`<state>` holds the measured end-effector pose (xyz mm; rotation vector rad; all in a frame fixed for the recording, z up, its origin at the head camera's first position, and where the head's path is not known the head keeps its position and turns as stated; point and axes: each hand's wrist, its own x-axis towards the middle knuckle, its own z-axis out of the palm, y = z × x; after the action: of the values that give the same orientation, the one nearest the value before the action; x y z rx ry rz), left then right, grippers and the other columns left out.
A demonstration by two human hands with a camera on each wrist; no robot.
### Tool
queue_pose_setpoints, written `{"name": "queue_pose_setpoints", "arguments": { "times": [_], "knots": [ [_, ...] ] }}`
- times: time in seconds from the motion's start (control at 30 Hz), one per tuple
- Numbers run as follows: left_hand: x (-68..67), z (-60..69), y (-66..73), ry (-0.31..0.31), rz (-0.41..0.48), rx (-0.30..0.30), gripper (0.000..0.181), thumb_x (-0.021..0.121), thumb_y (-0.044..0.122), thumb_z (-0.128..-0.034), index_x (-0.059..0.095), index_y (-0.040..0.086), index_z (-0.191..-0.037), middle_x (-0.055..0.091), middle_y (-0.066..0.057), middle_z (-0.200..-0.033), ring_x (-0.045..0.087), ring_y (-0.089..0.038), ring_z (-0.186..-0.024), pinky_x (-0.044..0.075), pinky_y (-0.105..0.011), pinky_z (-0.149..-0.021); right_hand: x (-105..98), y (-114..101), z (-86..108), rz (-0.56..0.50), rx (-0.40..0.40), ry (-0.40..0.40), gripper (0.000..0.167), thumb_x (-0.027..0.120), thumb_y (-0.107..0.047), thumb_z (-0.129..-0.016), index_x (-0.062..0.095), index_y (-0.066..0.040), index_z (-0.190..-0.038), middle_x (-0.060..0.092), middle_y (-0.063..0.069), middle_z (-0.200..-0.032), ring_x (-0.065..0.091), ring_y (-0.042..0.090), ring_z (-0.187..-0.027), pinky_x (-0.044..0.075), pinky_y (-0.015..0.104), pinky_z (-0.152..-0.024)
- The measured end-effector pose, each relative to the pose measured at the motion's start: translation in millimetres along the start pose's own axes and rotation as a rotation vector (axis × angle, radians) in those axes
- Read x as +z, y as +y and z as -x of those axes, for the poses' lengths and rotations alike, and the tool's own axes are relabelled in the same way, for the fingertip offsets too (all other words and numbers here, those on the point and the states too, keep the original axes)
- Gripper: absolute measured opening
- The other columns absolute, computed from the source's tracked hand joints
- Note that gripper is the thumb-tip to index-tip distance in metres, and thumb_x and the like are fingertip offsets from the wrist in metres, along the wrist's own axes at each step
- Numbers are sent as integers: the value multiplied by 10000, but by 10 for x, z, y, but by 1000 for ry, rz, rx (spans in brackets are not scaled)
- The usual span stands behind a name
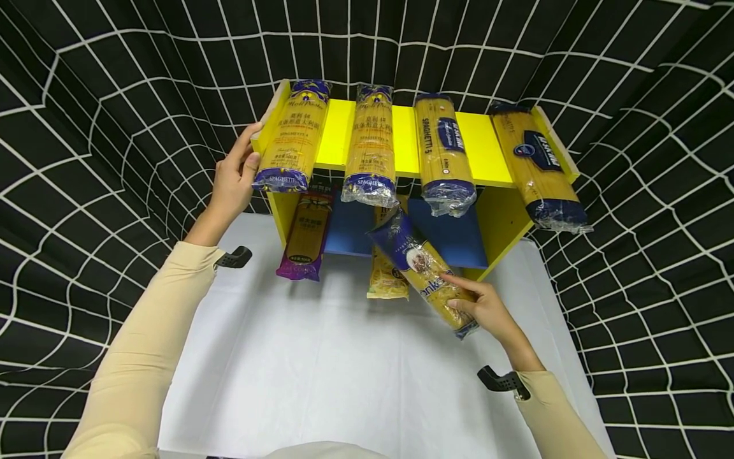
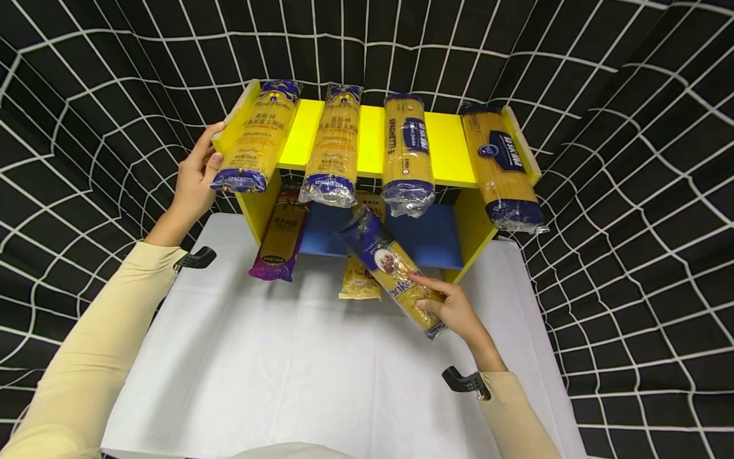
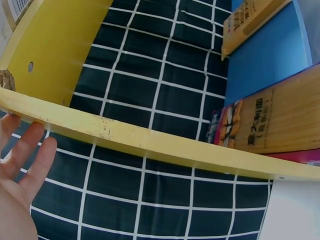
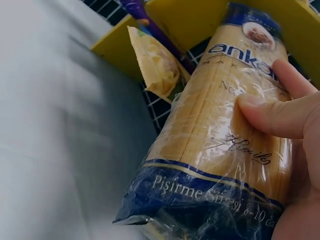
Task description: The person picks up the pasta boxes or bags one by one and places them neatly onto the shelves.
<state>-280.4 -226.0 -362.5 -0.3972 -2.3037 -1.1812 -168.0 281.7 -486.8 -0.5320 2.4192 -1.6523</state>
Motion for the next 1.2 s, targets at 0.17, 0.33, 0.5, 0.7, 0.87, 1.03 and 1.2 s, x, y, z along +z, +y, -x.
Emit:
{"name": "queue_pose_setpoints", "arguments": {
  "times": [0.17, 0.33, 0.5, 0.7, 0.87, 1.03, 1.2],
  "knots": [
    [-2, -6, 2, 5, 10, -2, 468, 432, 309, -1054, 365, 375, -1512, 631, -116, -1359, 567, 34, -801, 464, -68, -663, -3, 35, 19, -19, 67, 25, 539, 681, -75, -917, 532, -117, -1433, 576, 66, -1427, 630, 11, -1068, 562, 205, -803],
    [1, -9, 0, 7, 6, -10, 467, 429, 315, -1055, 363, 375, -1513, 624, -113, -1373, 571, 16, -817, 464, -67, -668, 2, 75, 45, -60, 141, 50, 571, 675, -113, -932, 487, -149, -1470, 497, 191, -1463, 624, 56, -1012, 564, 231, -767],
    [2, -13, 3, 11, 1, 1, 466, 422, 329, -1055, 360, 391, -1513, 622, -119, -1373, 581, -34, -828, 464, -73, -659, 3, 100, 59, -147, 142, 69, 608, 671, -103, -935, 440, -135, -1497, 487, -146, -1471, 621, 18, -1045, 560, 207, -798],
    [1, -9, 8, 9, 7, -10, 466, 429, 307, -1056, 366, 373, -1513, 623, -113, -1375, 563, 44, -809, 463, -65, -670, -6, 110, 66, -253, 145, 122, 645, 679, -65, -920, 418, -131, -1506, 490, -205, -1433, 611, -22, -1102, 555, 183, -828],
    [-1, -7, 10, 13, 12, -7, 466, 437, 287, -1055, 373, 350, -1512, 626, -112, -1371, 551, 70, -797, 458, -62, -671, -23, 113, 69, -304, 161, 173, 668, 672, -59, -925, 391, -158, -1524, 520, -177, -1385, 610, -21, -1104, 545, 169, -849],
    [3, -12, 8, 15, 7, 1, 465, 436, 295, -1054, 374, 356, -1511, 627, -112, -1370, 553, 66, -798, 455, -64, -667, -40, 116, 81, -356, 194, 225, 684, 669, -67, -930, 370, -175, -1536, 539, -174, -1381, 595, -27, -1112, 528, 152, -869],
    [7, -7, 6, 12, 9, 0, 462, 430, 295, -1057, 373, 355, -1511, 637, -133, -1343, 556, 36, -784, 454, -71, -656, -67, 105, 95, -394, 230, 275, 686, 659, -80, -940, 354, -196, -1544, 385, -4, -1587, 554, -34, -1149, 504, 131, -886]
  ]
}}
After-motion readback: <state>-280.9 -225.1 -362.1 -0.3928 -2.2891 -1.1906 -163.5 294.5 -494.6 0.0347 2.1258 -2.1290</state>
